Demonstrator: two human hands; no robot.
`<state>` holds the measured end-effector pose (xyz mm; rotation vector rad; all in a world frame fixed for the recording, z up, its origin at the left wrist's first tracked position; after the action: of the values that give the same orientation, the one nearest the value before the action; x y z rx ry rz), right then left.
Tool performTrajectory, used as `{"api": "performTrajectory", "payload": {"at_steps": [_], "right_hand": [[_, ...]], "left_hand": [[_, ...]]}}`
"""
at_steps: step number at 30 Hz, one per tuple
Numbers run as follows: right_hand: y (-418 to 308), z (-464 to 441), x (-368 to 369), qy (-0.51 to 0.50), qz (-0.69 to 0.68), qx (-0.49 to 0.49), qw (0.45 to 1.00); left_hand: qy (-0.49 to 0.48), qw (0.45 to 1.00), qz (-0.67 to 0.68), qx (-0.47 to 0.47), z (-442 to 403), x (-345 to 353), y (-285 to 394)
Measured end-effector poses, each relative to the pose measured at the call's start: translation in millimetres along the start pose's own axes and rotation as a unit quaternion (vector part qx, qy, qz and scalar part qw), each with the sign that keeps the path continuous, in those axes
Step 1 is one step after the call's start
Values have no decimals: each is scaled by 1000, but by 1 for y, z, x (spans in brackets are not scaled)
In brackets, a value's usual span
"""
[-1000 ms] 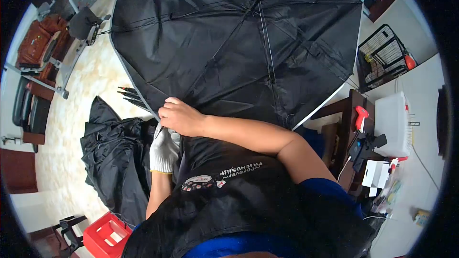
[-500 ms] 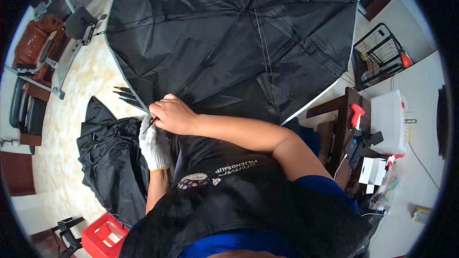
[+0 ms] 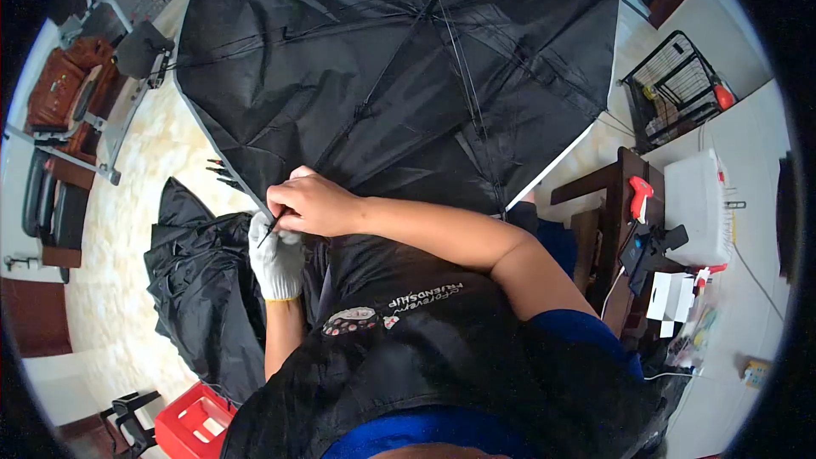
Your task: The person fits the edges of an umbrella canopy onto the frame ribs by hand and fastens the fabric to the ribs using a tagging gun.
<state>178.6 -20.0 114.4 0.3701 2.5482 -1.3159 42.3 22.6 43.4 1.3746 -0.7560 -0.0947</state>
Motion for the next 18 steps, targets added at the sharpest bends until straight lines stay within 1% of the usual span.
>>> {"api": "performTrajectory", "payload": {"at_steps": [2, 3, 4, 5, 6, 7, 8, 10, 12, 14, 17, 18], "right_hand": [[1, 1, 1, -21, 3, -32, 999], [2, 3, 1, -32, 6, -48, 998], [6, 5, 3, -31, 16, -60, 998], [12, 8, 7, -29, 27, -72, 997], [17, 11, 10, -25, 41, -83, 995], [20, 13, 11, -19, 66, -80, 994], [22, 15, 12, -20, 86, -74, 993], [33, 21, 15, -38, 127, -49, 990], [40, 27, 21, -23, 125, -39, 991], [51, 30, 23, -20, 127, -33, 991], [55, 31, 28, -16, 123, -16, 992], [54, 31, 27, -13, 118, -13, 993]], "left_hand": [[14, 998, -59, -3, 1, -8, 7], [52, 993, -108, 5, 5, -5, 15], [111, 965, -235, 47, 12, -1, 25], [120, 918, -368, 88, 15, -4, 31], [125, 852, -492, 129, 18, -8, 37], [102, 730, -614, 283, 18, 1, 48], [100, 700, -657, 261, 24, 4, 50], [94, 662, -685, 290, 26, 5, 47], [97, 705, -660, 242, 26, -2, 44], [98, 714, -660, 210, 26, -9, 40], [114, 792, -585, 131, 30, -21, 37], [121, 828, -537, 105, 30, -21, 36]]}}
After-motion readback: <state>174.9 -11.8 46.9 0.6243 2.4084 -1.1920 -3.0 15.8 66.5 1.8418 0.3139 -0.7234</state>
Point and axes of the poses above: each hand's wrist, its own z-axis away from the middle knuckle, its own x-axis out of the palm, y = z × x, the point moved 4 cm from there along -z, towards the middle knuckle, and after that the axes turned 12 degrees about -z, right-handed, at the moved point
